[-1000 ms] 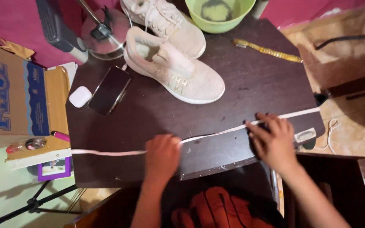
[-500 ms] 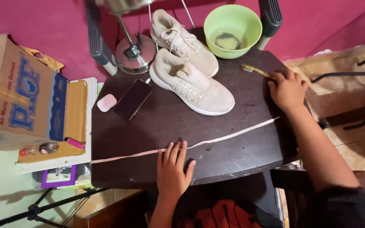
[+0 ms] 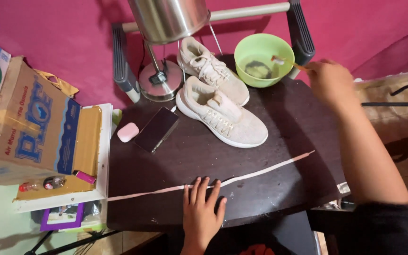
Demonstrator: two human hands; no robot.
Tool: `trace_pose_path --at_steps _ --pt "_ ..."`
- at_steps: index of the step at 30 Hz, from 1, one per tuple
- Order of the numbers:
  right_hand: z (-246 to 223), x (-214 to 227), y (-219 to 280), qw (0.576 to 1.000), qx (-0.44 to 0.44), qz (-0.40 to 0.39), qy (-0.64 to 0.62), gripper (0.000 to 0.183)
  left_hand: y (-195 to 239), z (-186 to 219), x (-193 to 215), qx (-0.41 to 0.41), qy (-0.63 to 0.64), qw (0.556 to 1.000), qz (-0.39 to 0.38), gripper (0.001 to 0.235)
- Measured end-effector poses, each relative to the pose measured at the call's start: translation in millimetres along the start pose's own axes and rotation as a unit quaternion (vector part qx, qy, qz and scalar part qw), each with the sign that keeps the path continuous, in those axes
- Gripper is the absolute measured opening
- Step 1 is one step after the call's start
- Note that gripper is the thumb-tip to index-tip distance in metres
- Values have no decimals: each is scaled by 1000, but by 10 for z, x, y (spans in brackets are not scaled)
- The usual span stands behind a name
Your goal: The person cleans a white shoelace on a table using a toothbrush and water from a green bowl. They briefly interact with a smartphone on the table before resuming the cleaning process.
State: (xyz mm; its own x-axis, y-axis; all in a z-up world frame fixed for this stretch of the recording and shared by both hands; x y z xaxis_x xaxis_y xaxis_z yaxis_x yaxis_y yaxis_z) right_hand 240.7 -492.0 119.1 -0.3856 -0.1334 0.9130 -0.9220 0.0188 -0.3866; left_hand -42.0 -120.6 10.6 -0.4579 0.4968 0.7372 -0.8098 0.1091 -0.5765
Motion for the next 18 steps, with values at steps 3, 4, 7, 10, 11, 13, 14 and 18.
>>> trace_pose_path --at_steps 3,4,7,10,11,13,14,18 --pt "-105 -459 -428 989 28 -9 143 30 -9 27 10 -24 -2 1000 -5 35" --pt "-154 -635 -547 974 77 19 211 22 -7 43 15 -41 1 999 -6 32" --pt "-256 -986 -639 962 97 -22 255 14 23 20 -9 -32 9 999 5 31" --pt "-191 -634 -512 971 72 60 218 26 67 12 11 -31 17 998 51 26" --pt "-217 -438 -361 972 72 57 218 26 66 9 12 -30 18 998 48 26" --pt "-217 -62 -47 998 -3 25 51 45 68 -1 21 -20 12 999 48 28" --pt "-130 -50 182 999 -6 21 50 45 58 6 28 -20 12 999 43 28" --pt "-69 74 1336 947 -90 -29 -307 40 2 103 4 -67 -7 998 11 44"
Point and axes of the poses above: each hand's wrist, its own y-axis away from the middle knuckle, its own x-axis out of the back of the hand, z = x × y, the point moved 4 cm from there along -y, towards the middle knuckle, and after that the axes turned 10 degrees about z, right-handed, at the moved point
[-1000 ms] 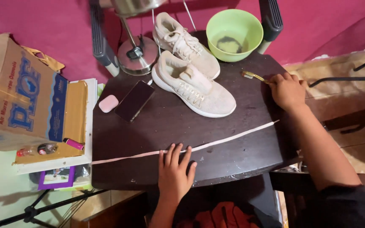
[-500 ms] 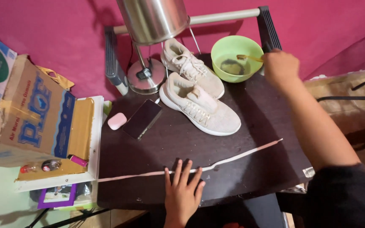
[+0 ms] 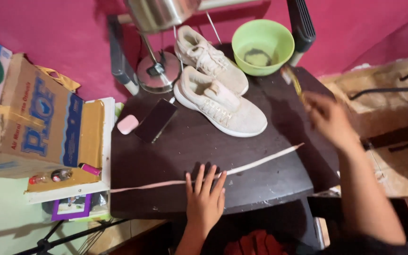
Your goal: The person cleans a white shoelace on a table using a toothbrush and water from a green bowl. They briefly interact with a smartphone on the table before resuming the cleaning process.
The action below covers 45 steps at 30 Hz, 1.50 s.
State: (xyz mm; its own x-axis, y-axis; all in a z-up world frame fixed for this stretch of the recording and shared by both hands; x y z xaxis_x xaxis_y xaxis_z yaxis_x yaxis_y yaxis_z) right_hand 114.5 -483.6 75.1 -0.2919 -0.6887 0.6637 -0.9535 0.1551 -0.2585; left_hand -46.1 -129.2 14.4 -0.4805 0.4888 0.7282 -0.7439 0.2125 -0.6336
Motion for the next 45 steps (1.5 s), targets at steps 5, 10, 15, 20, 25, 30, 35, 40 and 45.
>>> trace_pose_path --at_steps 5,10,15,20,25,30,35,40,45 --pt "451 -298 1371 943 -233 32 -237 44 -236 357 -383 -37 130 989 -59 40" --pt "241 -349 1725 984 -69 108 -121 36 -233 480 -713 -61 74 983 -154 56" --pt "-97 -368 1882 994 -54 25 -92 36 -107 507 -611 -44 27 993 -103 48" --pt "-81 -423 1959 983 -113 -11 -146 35 -61 498 -574 -30 23 994 -102 48" --pt "-156 -653 1811 924 -139 -60 -352 28 -133 533 -497 -54 47 995 -71 42" --pt "-315 -727 1647 938 -175 -130 -271 27 -100 519 -463 -49 53 995 -66 41" --pt "-563 -514 1607 953 -207 -116 -189 31 -76 545 -369 -31 43 996 -69 44" --pt "-416 -386 1973 994 -93 -46 -22 36 -37 543 -391 -49 43 997 -47 44" --pt "-271 -228 2225 994 -38 -91 37 44 -121 544 -310 -55 18 997 -59 46"
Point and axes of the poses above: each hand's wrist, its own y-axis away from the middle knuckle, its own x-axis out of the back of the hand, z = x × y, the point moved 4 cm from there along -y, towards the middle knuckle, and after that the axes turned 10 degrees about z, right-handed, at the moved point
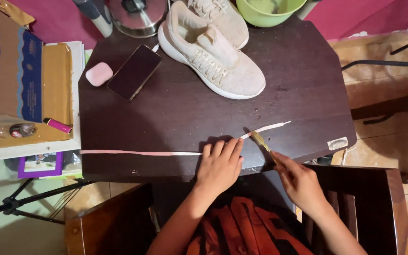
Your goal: The person cleans a white shoelace on a table using a toothbrush and water from a green bowl. They briefly interact with a smartphone on the table before resuming the cleaning process.
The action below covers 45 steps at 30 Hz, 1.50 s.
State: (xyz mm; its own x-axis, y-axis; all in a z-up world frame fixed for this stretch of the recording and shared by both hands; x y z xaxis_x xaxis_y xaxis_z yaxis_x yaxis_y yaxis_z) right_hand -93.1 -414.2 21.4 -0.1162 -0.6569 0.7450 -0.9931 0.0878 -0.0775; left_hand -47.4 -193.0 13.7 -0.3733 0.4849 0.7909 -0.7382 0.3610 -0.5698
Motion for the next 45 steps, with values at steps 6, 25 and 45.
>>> trace_pose_path --at_steps 6,25,45 --pt "-38 134 -159 997 61 8 54 31 60 -6 -84 -5 0 1000 5 45" --pt "-63 41 -202 997 21 -7 70 28 55 -23 -81 -6 27 999 23 39" --pt "64 124 -281 997 59 -22 39 48 137 10 -125 -7 -21 995 97 30"
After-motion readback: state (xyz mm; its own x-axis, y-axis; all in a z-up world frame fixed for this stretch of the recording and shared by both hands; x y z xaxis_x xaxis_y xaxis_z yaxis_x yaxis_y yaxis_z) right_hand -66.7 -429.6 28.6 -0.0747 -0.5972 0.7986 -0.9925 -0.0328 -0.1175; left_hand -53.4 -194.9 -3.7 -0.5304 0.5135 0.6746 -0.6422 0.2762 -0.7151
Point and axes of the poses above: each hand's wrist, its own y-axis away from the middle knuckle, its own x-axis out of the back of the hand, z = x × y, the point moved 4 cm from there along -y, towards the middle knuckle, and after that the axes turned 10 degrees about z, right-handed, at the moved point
